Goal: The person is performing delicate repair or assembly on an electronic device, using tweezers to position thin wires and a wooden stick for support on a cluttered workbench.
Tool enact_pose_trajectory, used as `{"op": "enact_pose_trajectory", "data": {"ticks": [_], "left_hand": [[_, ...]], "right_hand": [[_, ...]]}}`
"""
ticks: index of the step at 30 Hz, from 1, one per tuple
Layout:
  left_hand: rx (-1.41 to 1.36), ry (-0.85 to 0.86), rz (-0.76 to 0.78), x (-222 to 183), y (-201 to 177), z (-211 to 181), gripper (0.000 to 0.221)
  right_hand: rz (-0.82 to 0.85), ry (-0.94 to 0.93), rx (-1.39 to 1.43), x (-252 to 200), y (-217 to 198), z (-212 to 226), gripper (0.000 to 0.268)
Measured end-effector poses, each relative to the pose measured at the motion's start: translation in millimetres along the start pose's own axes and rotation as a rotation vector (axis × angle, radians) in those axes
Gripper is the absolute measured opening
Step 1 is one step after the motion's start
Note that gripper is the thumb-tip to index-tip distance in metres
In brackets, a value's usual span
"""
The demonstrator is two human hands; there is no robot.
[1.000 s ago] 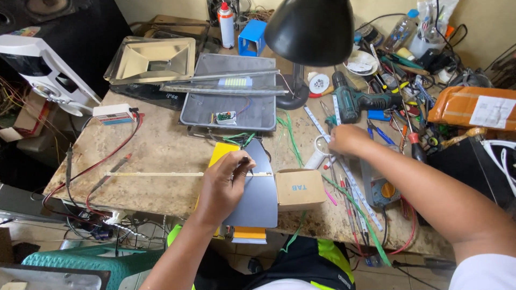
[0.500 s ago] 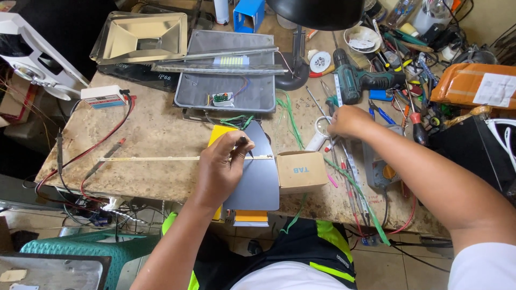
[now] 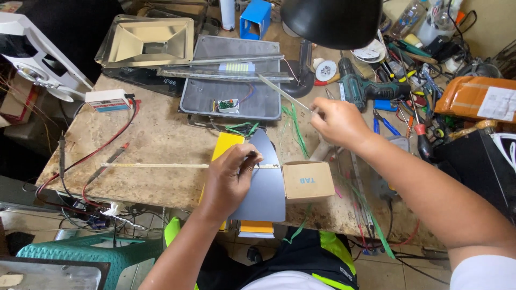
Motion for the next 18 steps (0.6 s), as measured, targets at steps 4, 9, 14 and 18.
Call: {"op": "enact_pose_trajectory", "data": {"ticks": [4,9,14,18], "left_hand": [[-0.051,0.054,-0.012,3,-1,-3,0.007],[-0.058,0.102,-0.002,5,-5,-11,0.021],[-0.1,0.102,0.03,4,-4,-11,0.016],[-0.078,0.079,0.061,7,-4,-8,0.016]], "right_hand": [[-0.188,-0.362,0.014,68,11,66,0.021],[-0.165,-0.618,0.171,181,74,97,0.023],[0.008,-0.539,0.188,236,122,108,0.025],[-0.035,-0.495,0.137,233,107,99,0.026]]}}
Point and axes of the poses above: each hand's wrist, its own x-axis towards the middle knuckle, its own y-axis out of the palm, z = x × y, the point moved 4 cm from there along x, towards the middle knuckle, and after that the axes turned 7 degrees about -y, right-handed, at the moved point
